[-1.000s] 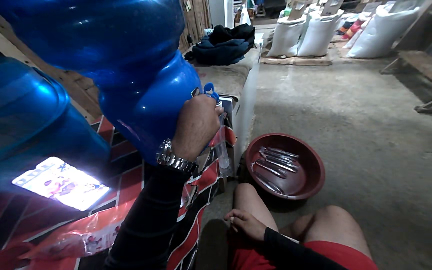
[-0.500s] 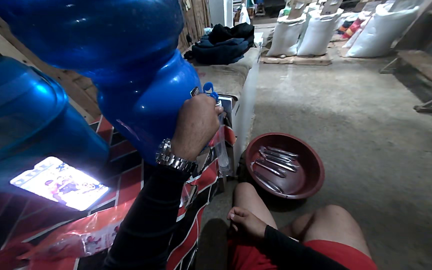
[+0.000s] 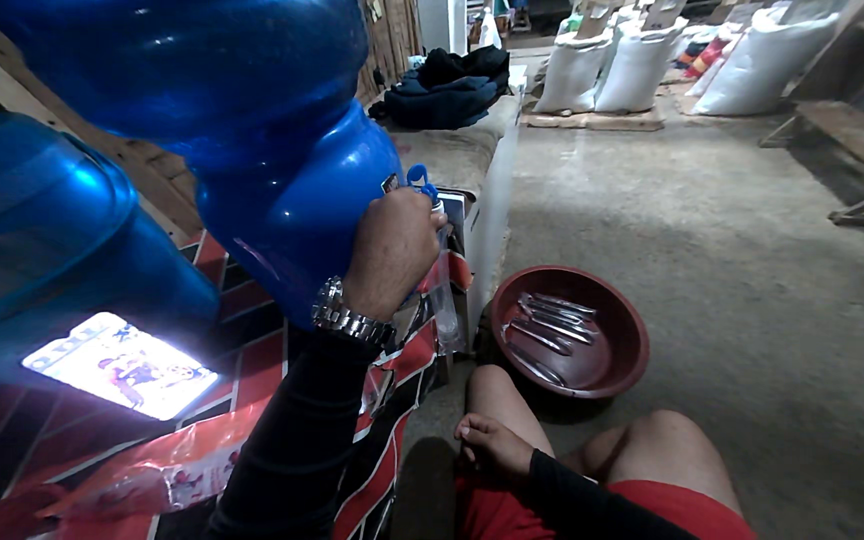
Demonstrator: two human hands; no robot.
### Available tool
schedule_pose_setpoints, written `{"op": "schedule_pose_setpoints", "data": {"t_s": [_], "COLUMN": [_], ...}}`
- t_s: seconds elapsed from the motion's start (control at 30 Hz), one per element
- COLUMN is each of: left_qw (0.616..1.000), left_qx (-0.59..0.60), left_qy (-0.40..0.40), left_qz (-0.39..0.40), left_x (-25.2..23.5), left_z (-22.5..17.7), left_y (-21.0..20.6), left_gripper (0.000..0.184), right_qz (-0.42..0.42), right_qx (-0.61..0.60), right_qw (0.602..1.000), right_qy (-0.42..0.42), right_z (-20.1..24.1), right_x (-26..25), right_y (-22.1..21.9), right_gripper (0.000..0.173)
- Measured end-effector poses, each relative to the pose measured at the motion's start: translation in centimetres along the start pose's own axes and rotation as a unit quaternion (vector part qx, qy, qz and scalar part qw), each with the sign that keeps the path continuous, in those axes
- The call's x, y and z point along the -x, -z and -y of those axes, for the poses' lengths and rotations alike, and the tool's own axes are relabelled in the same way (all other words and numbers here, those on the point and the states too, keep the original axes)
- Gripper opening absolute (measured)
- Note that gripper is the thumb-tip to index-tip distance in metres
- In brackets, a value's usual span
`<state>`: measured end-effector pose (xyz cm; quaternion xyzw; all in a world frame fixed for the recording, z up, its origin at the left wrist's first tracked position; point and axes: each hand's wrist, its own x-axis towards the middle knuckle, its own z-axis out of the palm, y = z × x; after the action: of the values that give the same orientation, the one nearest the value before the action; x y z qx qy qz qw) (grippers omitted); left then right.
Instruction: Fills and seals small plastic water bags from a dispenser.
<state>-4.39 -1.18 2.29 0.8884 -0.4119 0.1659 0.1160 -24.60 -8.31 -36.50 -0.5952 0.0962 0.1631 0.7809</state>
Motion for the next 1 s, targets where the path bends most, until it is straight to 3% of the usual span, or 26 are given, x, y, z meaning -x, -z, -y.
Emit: {"op": "schedule_pose_setpoints", "data": {"t_s": [1.0], "left_qw": [1.0], "left_qx": [0.002], "left_qy": [-0.003], "left_qz": [-0.006], "left_x": [-0.03], "left_z": [0.13], "left_y": [-0.12], "left_gripper": [0.035], "right_qz": [0.003], "right_qx": [0.007], "right_qw": [1.0], "right_qy": [0.009], "right_z": [-0.02], "right_x": [0.03], "right_y": [-0.03], "right_gripper": [0.027]}}
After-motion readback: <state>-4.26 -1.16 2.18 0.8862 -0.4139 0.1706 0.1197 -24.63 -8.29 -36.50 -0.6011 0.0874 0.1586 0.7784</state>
